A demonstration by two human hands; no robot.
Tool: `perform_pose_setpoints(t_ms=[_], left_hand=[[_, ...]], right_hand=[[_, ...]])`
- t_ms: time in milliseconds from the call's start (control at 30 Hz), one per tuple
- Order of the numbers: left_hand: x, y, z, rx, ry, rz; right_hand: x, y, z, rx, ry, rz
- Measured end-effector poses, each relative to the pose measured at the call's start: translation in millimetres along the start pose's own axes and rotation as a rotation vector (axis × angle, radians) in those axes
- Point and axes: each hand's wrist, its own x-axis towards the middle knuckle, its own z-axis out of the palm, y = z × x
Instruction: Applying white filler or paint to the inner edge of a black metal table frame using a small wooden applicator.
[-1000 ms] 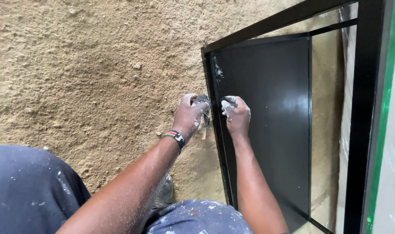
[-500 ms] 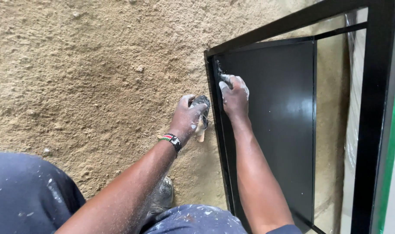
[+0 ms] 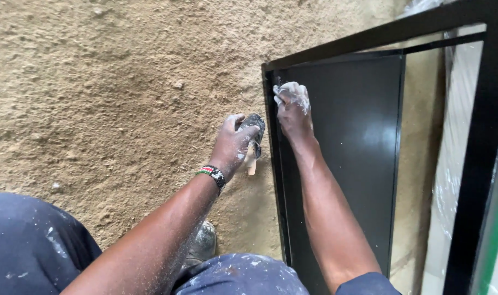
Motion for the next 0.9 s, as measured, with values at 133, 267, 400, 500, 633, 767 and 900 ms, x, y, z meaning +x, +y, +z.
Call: perform_pose_setpoints(t_ms=[133, 267, 400, 500, 633, 767, 900], left_hand=[[6, -13, 13, 0.067, 0.016, -0.03], [3, -15, 20, 0.126, 0.026, -0.086], [-17, -4, 26, 0.107, 0.024, -0.096], [-26, -7, 28, 0.14, -0.003, -0.092], [-55, 21, 29, 0.17, -0.047, -0.105], [-47, 2, 29, 0.223, -0.053, -0.129], [-49, -4, 30, 0.237, -0.091, -0.122]], right_hand=[[-35, -9, -9, 0.008, 0.024, -0.042], [-71, -28, -17, -0.008, 0.055, -0.022], [-130, -30, -13, -0.063, 0.058, 0.015], [-157, -56, -30, -0.058, 0.074, 0.055], [-191, -70, -34, 0.006, 0.063, 0.259], [-179, -98, -54, 0.131, 0.029, 0.758], [-169, -87, -50, 0.26, -0.011, 1.077]])
